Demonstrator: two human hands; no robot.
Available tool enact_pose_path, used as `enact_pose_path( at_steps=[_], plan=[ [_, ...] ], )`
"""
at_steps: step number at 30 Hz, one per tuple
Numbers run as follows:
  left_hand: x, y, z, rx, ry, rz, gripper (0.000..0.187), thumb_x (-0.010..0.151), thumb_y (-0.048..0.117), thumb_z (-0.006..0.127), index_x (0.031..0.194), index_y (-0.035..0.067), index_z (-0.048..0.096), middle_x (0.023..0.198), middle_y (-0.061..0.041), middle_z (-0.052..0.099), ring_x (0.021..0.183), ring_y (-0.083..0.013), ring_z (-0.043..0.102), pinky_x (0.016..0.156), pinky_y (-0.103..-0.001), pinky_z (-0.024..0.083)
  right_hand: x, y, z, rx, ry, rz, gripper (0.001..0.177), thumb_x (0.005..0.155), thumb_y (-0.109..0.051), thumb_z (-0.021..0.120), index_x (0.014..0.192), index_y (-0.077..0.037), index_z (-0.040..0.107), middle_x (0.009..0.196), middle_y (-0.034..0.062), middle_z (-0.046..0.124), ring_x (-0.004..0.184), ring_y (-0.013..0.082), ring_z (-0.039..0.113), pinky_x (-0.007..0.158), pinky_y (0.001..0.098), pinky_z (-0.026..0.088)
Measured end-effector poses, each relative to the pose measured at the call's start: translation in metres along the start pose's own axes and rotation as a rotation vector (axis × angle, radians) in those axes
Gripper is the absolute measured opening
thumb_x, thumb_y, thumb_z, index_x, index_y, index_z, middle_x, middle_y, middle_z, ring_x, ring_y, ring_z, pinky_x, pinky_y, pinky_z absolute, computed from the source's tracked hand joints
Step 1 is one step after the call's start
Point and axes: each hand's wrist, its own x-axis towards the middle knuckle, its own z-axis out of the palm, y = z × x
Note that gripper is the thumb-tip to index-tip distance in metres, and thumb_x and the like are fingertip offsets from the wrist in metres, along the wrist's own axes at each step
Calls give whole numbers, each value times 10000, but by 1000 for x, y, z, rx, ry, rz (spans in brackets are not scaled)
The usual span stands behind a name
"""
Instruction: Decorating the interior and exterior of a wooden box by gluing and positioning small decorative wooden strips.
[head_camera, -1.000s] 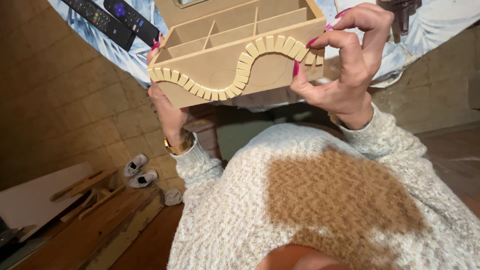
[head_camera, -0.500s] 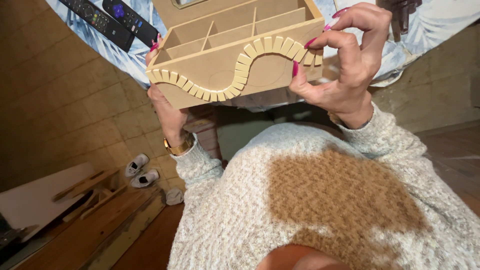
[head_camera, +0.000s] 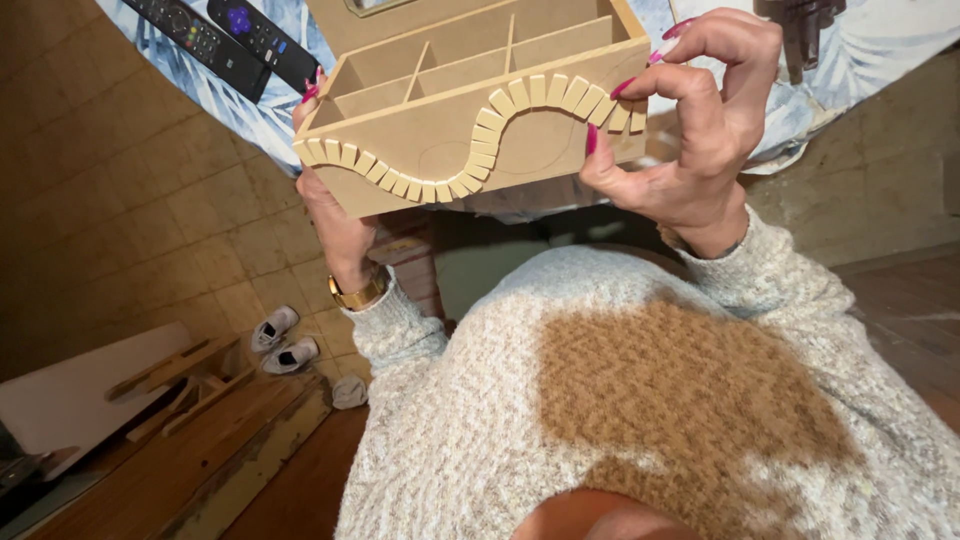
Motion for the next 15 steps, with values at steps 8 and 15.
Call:
enact_pose_path(
  at_steps=[8,15],
  plan=[
    [-1,-3,0,-7,6,0,594,1067,75,679,1594,69,405,1479,-74,616,1305,-128,606,1164,-293,452,-1,0,1,9,2,11,388,813,-173,914,1036,-43,624,1140,137,463,1113,308,510,914,438,481],
    [-2,-6,0,23,18,-22,582,1055,91,673,1578,66,418,1489,-73,643,1270,-128,627,1141,-295,471,-2,1,0,11,3,5,391,806,-162,912,1032,-33,620,1138,140,455,1105,303,512,903,433,486]
  ],
)
